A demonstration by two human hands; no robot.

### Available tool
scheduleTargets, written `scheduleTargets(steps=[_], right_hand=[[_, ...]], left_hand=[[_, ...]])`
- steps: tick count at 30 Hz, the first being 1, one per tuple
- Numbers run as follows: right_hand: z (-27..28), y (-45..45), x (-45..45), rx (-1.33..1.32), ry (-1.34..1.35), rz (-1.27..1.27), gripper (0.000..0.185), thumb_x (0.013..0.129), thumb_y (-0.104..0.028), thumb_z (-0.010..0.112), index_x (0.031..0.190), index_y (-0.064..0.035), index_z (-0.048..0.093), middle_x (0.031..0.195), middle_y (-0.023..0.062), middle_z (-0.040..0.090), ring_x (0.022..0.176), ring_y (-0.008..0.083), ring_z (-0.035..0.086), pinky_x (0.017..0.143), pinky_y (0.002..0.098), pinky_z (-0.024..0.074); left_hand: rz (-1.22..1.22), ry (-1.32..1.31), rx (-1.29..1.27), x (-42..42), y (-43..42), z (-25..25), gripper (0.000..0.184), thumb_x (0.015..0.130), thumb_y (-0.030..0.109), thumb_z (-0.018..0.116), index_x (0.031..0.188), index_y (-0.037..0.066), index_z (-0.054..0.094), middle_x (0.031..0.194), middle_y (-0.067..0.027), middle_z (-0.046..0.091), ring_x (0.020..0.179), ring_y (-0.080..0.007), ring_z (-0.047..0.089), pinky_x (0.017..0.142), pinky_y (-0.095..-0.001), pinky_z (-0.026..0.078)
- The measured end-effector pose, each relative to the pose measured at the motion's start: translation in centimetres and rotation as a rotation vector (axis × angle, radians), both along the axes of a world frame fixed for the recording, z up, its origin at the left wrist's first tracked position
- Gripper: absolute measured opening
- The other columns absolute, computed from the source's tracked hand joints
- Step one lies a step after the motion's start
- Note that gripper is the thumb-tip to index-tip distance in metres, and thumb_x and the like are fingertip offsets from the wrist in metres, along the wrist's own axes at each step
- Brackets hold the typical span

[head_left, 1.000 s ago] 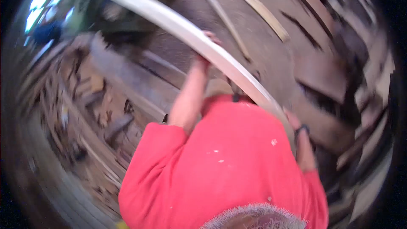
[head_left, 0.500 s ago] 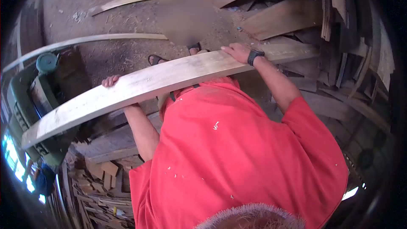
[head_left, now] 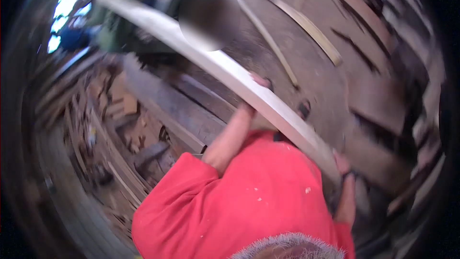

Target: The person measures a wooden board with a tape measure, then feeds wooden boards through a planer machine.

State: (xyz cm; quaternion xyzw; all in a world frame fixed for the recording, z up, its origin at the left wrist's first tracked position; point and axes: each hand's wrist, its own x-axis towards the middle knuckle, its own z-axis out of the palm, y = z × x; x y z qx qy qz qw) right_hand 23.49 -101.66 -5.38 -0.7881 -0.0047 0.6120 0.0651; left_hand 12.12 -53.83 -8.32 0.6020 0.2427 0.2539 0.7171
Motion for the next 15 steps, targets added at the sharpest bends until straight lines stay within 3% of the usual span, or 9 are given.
scheduleTargets(steps=[2, 3, 5, 8, 10, 15], right_hand=[[-2.6, -3.8, -0.6, 0.107, -0.099, -0.088, 0.07, 0.094, -0.06, 0.039, 0.112, 0.0032, 0.065, 0.108, 0.0238, 0.067, 0.105, 0.0352, 0.061, 0.094, 0.0427, 0.0425], [-3.9, -5.7, -0.8, 0.163, -0.146, -0.127, 0.072, 0.093, -0.06, 0.041, 0.11, 0.0059, 0.065, 0.109, 0.0237, 0.067, 0.105, 0.0345, 0.061, 0.094, 0.0427, 0.042], [-1.7, -5.8, 0.2, 0.298, -0.219, -0.072, 0.067, 0.096, -0.054, 0.04, 0.114, 0.0063, 0.063, 0.114, 0.0243, 0.065, 0.108, 0.0351, 0.06, 0.096, 0.0422, 0.0408], [1.6, -5.7, 1.2, 0.161, -0.122, -0.052, 0.066, 0.097, -0.051, 0.038, 0.117, 0.0076, 0.061, 0.118, 0.0255, 0.063, 0.112, 0.0366, 0.059, 0.097, 0.0416, 0.0407], [3.5, -5.5, 1.5, 0.035, -0.038, -0.074, 0.081, 0.093, -0.063, 0.035, 0.136, 0.0052, 0.046, 0.143, 0.0252, 0.043, 0.137, 0.0371, 0.036, 0.112, 0.039, 0.027], [3.3, -7.9, 0.8, 0.051, -0.137, -0.068, 0.076, 0.095, -0.059, 0.035, 0.129, 0.0065, 0.054, 0.135, 0.0282, 0.05, 0.131, 0.0409, 0.043, 0.11, 0.0397, 0.0314]], left_hand=[[0.06, -0.323, -0.522, 0.9, -1.1, -0.3, 0.018, 0.09, 0.03, 0.054, 0.088, 0.012, 0.054, 0.078, -0.0033, 0.054, 0.076, -0.0201, 0.054, 0.077, -0.0357, 0.047], [0.088, -0.653, -1.413, 0.9, -1.7, -0.4, 0.019, 0.089, 0.029, 0.056, 0.086, 0.01, 0.055, 0.079, -0.0034, 0.054, 0.079, -0.0204, 0.055, 0.082, -0.0344, 0.046], [0.095, -0.551, -1.264, 1.8, -2.7, 3.5, 0.02, 0.091, 0.03, 0.056, 0.09, 0.01, 0.055, 0.08, -0.0028, 0.054, 0.081, -0.0218, 0.055, 0.086, -0.0374, 0.046], [0.06, -0.526, -1.254, 1.7, -5.4, 2.0, 0.025, 0.088, 0.034, 0.059, 0.095, 0.009, 0.056, 0.083, -0.0042, 0.058, 0.08, -0.0232, 0.057, 0.079, -0.0379, 0.049], [0.041, -0.546, -1.232, 2.0, -6.9, 1.2, 0.024, 0.087, 0.033, 0.06, 0.093, 0.009, 0.057, 0.082, -0.0045, 0.058, 0.081, -0.0233, 0.058, 0.08, -0.0386, 0.049], [0.054, -0.516, -1.343, 2.0, -9.8, 2.0, 0.022, 0.088, 0.031, 0.059, 0.09, 0.009, 0.057, 0.077, -0.0059, 0.058, 0.081, -0.0242, 0.061, 0.081, -0.0412, 0.05]])
